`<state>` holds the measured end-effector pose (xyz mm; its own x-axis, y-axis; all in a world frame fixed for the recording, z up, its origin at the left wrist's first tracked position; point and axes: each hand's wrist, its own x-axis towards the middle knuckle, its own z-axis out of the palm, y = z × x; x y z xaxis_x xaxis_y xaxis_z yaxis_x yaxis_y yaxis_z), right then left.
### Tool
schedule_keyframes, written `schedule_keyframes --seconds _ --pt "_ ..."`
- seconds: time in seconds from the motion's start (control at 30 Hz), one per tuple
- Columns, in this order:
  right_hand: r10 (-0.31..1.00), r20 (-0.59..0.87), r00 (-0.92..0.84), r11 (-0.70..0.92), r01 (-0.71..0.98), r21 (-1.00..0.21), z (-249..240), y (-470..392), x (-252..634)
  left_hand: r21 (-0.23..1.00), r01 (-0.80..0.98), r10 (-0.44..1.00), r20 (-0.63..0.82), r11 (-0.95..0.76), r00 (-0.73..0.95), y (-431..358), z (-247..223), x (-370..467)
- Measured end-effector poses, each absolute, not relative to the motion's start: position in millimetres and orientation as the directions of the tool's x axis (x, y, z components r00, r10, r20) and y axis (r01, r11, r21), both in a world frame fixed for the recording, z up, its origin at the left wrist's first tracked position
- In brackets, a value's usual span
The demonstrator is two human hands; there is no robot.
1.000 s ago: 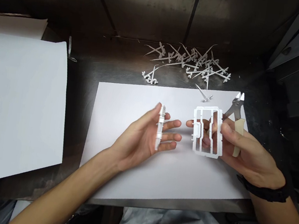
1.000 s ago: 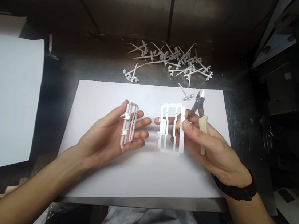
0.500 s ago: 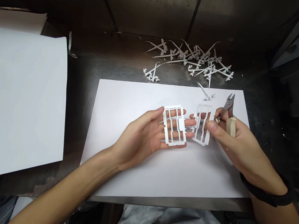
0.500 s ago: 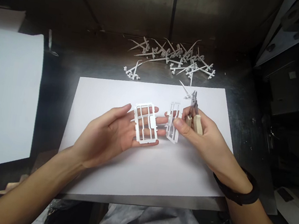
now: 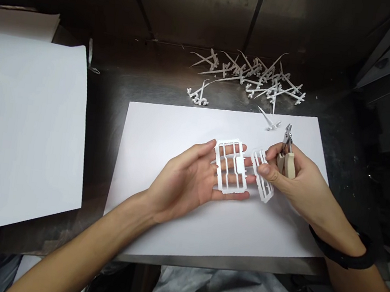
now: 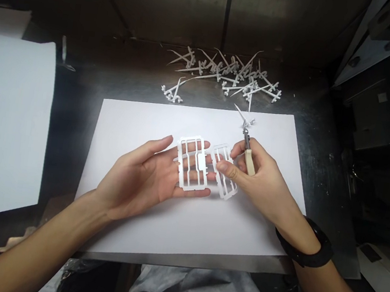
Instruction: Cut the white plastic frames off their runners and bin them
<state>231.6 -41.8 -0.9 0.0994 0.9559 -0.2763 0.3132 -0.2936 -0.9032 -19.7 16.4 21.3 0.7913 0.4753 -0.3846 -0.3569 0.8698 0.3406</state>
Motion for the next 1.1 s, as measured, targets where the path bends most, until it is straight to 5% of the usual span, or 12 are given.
schedule_keyframes --seconds 0.7,1.1 --pt "0.931 -0.365 -0.014 -0.365 -0.097 -0.926 16 -38 233 0.351 -0.359 0.489 -0.423 0.865 0.763 19 20 -22" --pt "0.954 -0.289 0.08 -0.287 -0.038 -0.957 21 -42 232 0.544 -0.311 0.607 -0.532 0.779 0.59 11 15 -14"
